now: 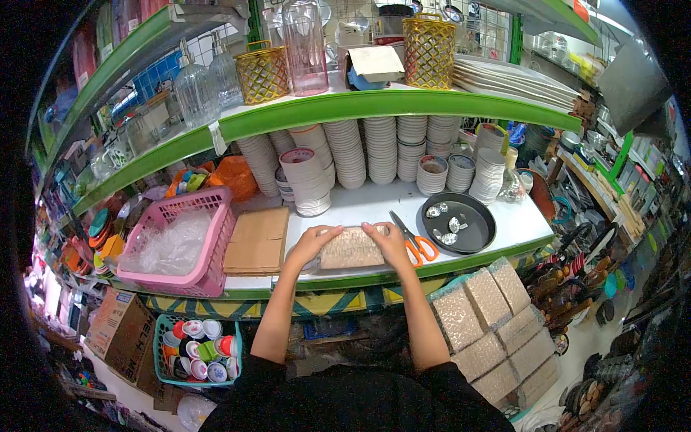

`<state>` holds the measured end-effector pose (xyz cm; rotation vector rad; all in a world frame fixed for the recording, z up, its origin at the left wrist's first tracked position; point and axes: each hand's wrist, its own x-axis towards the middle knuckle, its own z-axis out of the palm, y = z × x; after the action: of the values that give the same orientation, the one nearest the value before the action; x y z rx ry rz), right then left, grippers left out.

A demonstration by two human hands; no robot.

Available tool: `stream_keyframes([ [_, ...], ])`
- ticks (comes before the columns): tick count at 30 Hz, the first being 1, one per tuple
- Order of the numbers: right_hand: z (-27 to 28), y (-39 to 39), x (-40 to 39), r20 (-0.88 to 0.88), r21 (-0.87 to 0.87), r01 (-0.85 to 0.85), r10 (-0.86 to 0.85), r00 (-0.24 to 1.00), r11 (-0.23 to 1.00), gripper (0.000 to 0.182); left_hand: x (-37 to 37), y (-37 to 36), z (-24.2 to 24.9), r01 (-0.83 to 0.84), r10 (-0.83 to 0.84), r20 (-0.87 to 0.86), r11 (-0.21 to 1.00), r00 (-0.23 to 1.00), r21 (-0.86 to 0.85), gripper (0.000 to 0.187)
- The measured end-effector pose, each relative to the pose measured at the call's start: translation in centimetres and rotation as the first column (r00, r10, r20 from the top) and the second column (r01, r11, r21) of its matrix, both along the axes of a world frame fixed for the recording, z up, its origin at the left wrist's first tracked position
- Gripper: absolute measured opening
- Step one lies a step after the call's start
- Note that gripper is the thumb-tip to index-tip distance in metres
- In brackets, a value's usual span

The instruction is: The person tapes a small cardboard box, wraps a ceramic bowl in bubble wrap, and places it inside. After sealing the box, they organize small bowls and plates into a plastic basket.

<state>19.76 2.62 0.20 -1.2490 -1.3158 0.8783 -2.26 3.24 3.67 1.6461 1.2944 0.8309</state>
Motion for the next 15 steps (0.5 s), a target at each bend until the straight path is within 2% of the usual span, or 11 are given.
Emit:
stream_keyframes([
  [3, 0.8, 0.3, -0.2, -0.04, -0.056, -0.013, 0.01, 0.999, 0.998, 0.07, 0.0, 1.6, -0.3, 0.015, -0.018, -0.035, 0.997, 0.999, -0.081, 0.083],
  [5, 0.3, 1.0, 0.0, -0.04, -0.074, -0.01, 0.007, 0.999, 0.997, 0.072, -0.1, 2.6, -0.8, -0.014, 0.007, -0.093, 0.997, 0.996, -0.073, 0.081],
  [7, -1.6, 3.1, 0.6, 0.06, -0.091, 0.003, 0.003, 0.998, 0.996, 0.08, -0.4, 3.8, -1.0, -0.043, 0.033, -0.149, 0.997, 0.988, -0.063, 0.079],
  [8, -1.9, 3.4, 0.9, 0.06, -0.091, 0.003, 0.002, 0.998, 0.996, 0.08, -0.6, 4.4, -1.1, -0.044, 0.023, -0.215, 0.995, 0.976, -0.094, 0.084],
  [10, 0.0, 2.5, 0.9, 0.096, -0.18, 0.016, 0.001, 0.995, 0.983, 0.064, -0.7, 5.4, -1.3, -0.045, 0.008, -0.279, 0.991, 0.96, -0.126, 0.09],
  [11, 1.2, 1.9, 0.9, 0.097, -0.18, 0.018, -0.001, 0.995, 0.984, 0.064, -0.7, 5.8, -1.4, -0.062, 0.02, -0.331, 0.991, 0.943, -0.119, 0.102],
  [12, 2.9, 0.9, 0.6, 0.206, -0.209, 0.068, -0.025, 0.978, 0.976, 0.064, -0.6, 5.9, -1.3, -0.078, 0.03, -0.384, 0.991, 0.923, -0.111, 0.114],
  [13, 3.9, 0.4, 0.4, 0.313, -0.231, 0.122, -0.045, 0.949, 0.965, 0.064, -0.5, 6.0, -1.2, -0.075, 0.027, -0.385, 0.991, 0.923, -0.109, 0.114],
  [14, 3.4, 0.8, 0.5, 0.313, -0.23, 0.124, -0.047, 0.949, 0.965, 0.064, -0.5, 6.0, -1.1, -0.081, 0.028, -0.362, 0.988, 0.932, -0.134, 0.114],
  [15, 2.9, 1.3, 0.3, 0.358, 0.019, 0.123, -0.121, 0.926, 0.992, 0.057, -0.4, 5.7, -0.6, -0.088, 0.029, -0.339, 0.983, 0.94, -0.16, 0.115],
])
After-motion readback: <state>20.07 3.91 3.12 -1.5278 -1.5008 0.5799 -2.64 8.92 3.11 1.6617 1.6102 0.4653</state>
